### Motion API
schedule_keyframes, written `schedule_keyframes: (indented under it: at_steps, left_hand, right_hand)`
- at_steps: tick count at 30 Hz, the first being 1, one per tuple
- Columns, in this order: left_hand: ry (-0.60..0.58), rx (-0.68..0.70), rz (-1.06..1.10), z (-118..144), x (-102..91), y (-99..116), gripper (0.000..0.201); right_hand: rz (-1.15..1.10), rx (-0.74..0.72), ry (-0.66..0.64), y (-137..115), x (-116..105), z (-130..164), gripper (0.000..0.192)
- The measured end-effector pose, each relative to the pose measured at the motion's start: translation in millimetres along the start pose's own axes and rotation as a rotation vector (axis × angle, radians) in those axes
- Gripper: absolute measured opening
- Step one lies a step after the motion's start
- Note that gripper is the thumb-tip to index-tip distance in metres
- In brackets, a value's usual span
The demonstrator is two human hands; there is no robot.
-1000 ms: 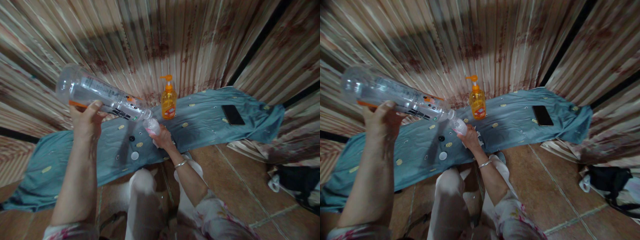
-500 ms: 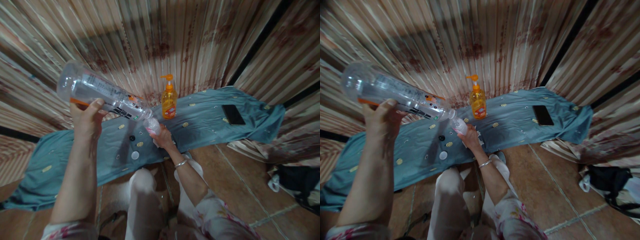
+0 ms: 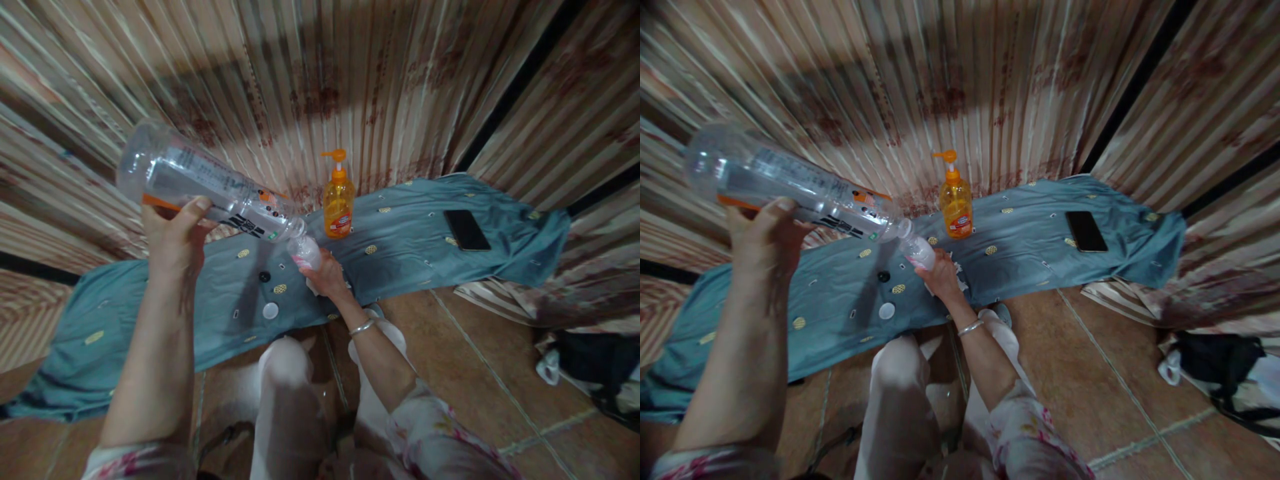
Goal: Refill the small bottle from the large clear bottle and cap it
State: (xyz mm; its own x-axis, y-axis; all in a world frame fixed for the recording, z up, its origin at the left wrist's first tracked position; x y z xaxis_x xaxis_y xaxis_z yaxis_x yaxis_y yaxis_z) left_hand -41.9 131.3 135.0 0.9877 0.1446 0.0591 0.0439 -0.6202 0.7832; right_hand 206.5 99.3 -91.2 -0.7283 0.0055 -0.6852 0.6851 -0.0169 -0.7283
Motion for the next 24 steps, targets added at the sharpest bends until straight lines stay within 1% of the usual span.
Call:
schedule_keyframes:
  at_steps: [3, 6, 15, 21, 24]
  left_hand:
    - [-0.011, -0.013, -0.009, 0, 1.8, 0, 0.075]
    - [0.003, -0.003, 0.009, 0, 3.0, 2, 0.081]
    - [-0.005, -0.016, -0.038, 0, 4.2, 3, 0.085]
    - [-0.021, 0.01, -0.006, -1, 11.4, 8, 0.081]
    - [-0.047, 0.017, -0.026, -3, 13.5, 10, 0.077]
  right_hand:
    - [0.002, 0.006, -0.008, -1, -1, 1, 0.049]
    - [0.007, 0.015, -0.021, -1, -1, 1, 0.048]
    - [0.019, 0.005, 0.005, -1, 0, 1, 0.049]
    - [0.017, -0.004, 0.007, -1, -1, 1, 0.049]
    - [0.013, 0.0, 0.012, -1, -2, 1, 0.049]
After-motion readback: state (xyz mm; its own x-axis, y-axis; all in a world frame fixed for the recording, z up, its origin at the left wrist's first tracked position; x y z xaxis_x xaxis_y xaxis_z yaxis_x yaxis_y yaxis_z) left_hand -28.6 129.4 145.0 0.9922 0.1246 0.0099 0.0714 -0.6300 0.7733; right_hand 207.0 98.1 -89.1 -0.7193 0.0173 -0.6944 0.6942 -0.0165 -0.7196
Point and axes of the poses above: each hand's wrist, its own z-axis away from the middle knuckle, its own x-axis out of the palm, y = z × x, the point moved 7 cm from there along -z, towards the middle knuckle, and after that the axes turned 10 degrees about -y, right-handed, at the moved point
